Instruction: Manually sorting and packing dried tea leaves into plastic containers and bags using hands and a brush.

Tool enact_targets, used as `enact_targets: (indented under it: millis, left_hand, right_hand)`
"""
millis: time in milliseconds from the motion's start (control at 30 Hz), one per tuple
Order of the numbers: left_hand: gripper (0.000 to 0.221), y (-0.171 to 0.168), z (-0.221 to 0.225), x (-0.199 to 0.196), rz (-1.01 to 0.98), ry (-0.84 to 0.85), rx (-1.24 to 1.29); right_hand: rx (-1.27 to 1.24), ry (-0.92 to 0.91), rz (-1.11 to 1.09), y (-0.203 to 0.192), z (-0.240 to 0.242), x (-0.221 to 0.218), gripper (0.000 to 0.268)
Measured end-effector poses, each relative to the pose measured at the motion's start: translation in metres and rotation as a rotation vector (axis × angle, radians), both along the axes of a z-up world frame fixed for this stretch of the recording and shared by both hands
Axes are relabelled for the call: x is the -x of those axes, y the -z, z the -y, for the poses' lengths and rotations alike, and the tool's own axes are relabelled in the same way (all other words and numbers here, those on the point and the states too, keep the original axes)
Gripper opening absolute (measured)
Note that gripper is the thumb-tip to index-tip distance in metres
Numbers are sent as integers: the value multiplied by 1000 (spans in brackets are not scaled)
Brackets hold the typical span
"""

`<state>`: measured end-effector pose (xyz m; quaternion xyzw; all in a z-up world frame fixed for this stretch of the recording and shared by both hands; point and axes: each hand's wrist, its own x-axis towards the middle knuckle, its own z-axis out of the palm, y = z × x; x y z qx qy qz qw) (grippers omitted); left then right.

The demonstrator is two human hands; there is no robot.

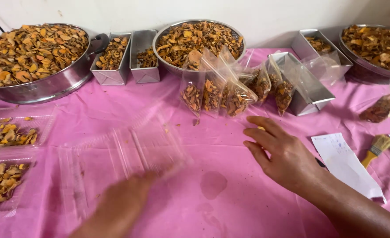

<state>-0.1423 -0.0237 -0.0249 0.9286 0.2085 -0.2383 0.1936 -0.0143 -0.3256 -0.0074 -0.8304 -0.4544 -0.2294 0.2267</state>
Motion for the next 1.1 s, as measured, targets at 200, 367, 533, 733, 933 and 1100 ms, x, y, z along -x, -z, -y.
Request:
enact_targets:
  millis: [200, 367, 533, 733, 933, 1100]
  left_hand:
    - [49, 24, -69, -40, 113, 159, -441]
    - [79, -40, -48, -14, 116, -26, -341]
    - [76, 44, -137, 58, 799, -92, -407]
    - [82, 168, -269, 138, 948, -212, -1074]
    - [67, 111, -222, 127, 507, -471, -637]
    - [47, 137, -226, 147, 557, -469, -689]
  right_hand:
    - [96, -55, -3, 25, -7, 20, 21]
    - [104, -92, -12, 43, 10, 41, 21]
    - [119, -77, -37, 86, 31, 56, 25]
    - [169, -130, -196, 123, 40, 53, 28]
    - [125, -199, -134, 128, 34, 47, 23]
    - [135, -197, -65, 127, 37, 49, 24]
